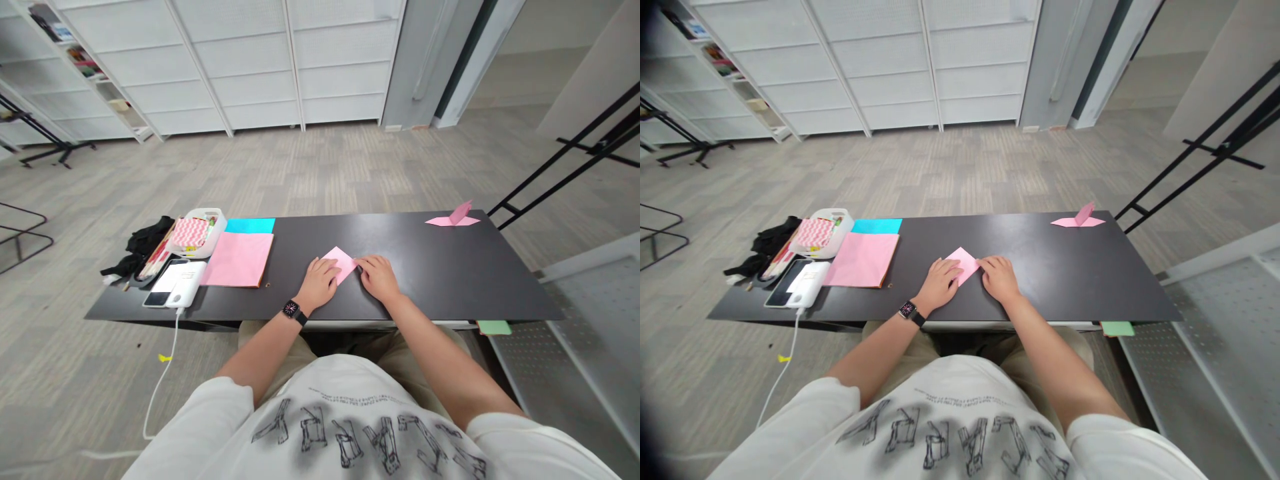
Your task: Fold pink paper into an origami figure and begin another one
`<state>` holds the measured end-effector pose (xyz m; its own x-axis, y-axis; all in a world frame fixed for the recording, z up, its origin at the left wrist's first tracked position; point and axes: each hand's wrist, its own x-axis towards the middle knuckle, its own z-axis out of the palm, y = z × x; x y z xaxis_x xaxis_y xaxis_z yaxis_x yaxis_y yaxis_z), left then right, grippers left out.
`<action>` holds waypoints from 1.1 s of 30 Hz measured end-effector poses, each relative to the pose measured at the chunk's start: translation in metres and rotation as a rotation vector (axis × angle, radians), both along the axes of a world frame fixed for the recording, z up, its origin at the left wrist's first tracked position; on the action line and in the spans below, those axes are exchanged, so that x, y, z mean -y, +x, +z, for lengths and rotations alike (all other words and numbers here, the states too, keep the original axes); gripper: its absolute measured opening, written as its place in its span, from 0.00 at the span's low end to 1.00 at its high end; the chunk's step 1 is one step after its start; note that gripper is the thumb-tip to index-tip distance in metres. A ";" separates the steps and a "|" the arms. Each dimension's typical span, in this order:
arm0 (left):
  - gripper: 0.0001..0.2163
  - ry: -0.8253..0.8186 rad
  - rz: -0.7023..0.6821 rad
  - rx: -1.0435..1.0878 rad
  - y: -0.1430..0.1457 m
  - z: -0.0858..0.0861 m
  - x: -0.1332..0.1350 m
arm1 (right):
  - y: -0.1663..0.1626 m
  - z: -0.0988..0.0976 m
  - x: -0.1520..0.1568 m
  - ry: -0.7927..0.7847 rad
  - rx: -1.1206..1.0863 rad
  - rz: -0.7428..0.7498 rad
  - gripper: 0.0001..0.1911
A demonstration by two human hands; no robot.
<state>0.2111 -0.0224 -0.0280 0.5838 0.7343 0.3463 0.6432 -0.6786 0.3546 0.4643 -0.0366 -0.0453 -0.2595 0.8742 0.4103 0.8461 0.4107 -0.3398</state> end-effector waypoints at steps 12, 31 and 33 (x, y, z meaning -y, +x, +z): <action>0.12 -0.042 -0.007 0.068 -0.004 -0.001 -0.003 | 0.005 0.000 -0.003 0.005 -0.125 0.091 0.19; 0.05 -0.047 -0.131 0.155 -0.004 0.000 -0.002 | 0.005 0.002 -0.004 0.022 -0.185 0.078 0.09; 0.04 -0.025 -0.098 0.148 -0.004 0.002 -0.001 | 0.005 0.001 -0.004 0.024 -0.205 0.060 0.10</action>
<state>0.2067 -0.0212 -0.0265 0.5975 0.6855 0.4160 0.5138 -0.7256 0.4577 0.4695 -0.0322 -0.0441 -0.2203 0.8492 0.4800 0.7341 0.4684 -0.4917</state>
